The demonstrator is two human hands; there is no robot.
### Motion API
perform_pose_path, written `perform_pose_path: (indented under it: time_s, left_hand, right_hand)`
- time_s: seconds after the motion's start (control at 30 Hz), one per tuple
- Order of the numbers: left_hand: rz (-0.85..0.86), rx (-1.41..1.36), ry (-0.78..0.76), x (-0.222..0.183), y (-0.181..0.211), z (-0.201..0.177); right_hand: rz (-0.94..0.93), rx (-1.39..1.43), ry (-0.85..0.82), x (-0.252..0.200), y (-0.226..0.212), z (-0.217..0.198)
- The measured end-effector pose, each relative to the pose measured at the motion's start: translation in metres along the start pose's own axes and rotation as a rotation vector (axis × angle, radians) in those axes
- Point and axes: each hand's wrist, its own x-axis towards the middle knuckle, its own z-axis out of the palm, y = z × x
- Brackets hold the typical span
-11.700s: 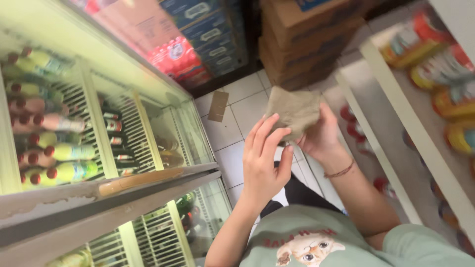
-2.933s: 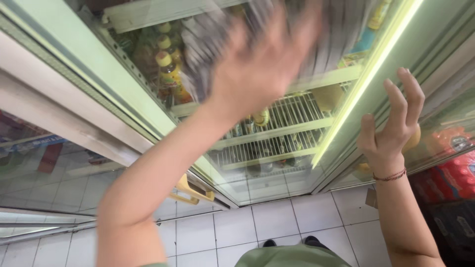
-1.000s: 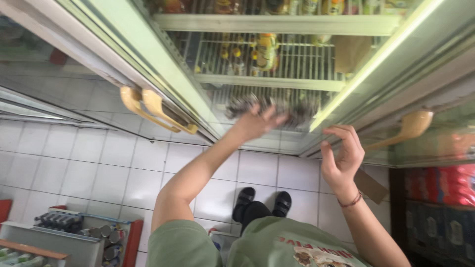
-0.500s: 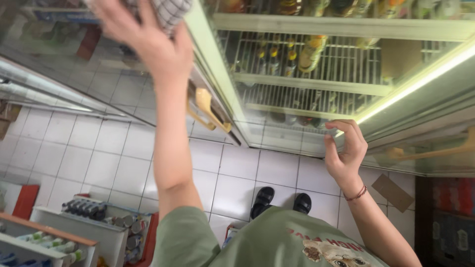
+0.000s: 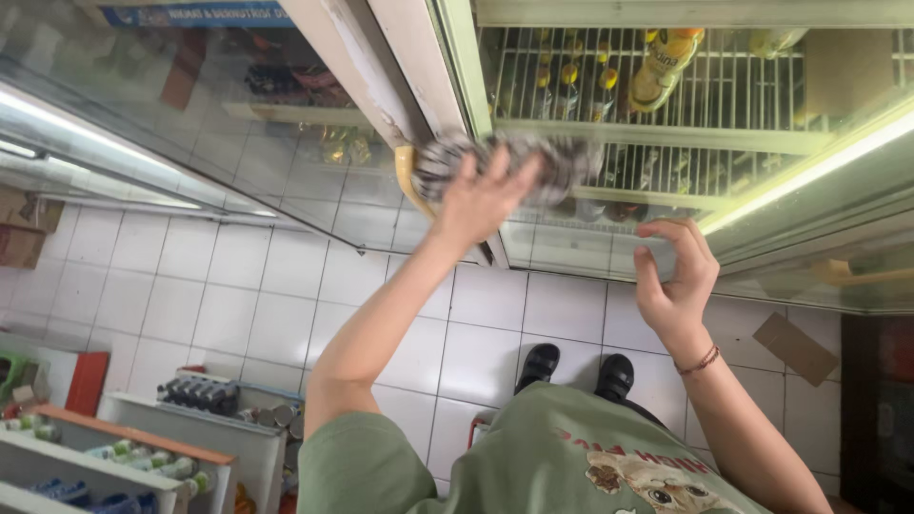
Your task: The person cleans the glass doors of a commercial refrigerator using a spray bottle and cloths. They spray the glass, wipe it with a checkered cloth, and then buff it with a brown cloth, repeating the process on multiple sections of the refrigerator.
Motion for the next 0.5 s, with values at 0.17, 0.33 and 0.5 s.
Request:
perform_pose_path:
  time_s: [0.17, 0.33, 0.5]
  left_hand:
    - [-0.155, 0.079, 0.628, 0.069, -0.079, -0.066]
    - [-0.009, -0.071, 0.610, 0.086, -0.035, -0.051]
    - [0.111, -0.079, 0.459, 0.016, 0.053, 0.078]
  right_hand:
    - [0.050, -0.005, 0.031, -0.006, -0.005, 0.012]
    - [0.046, -0.024, 0.074, -0.008, 0.010, 0.015]
    - [0.056, -0.034, 0.107, -0.018, 0.052, 0.011]
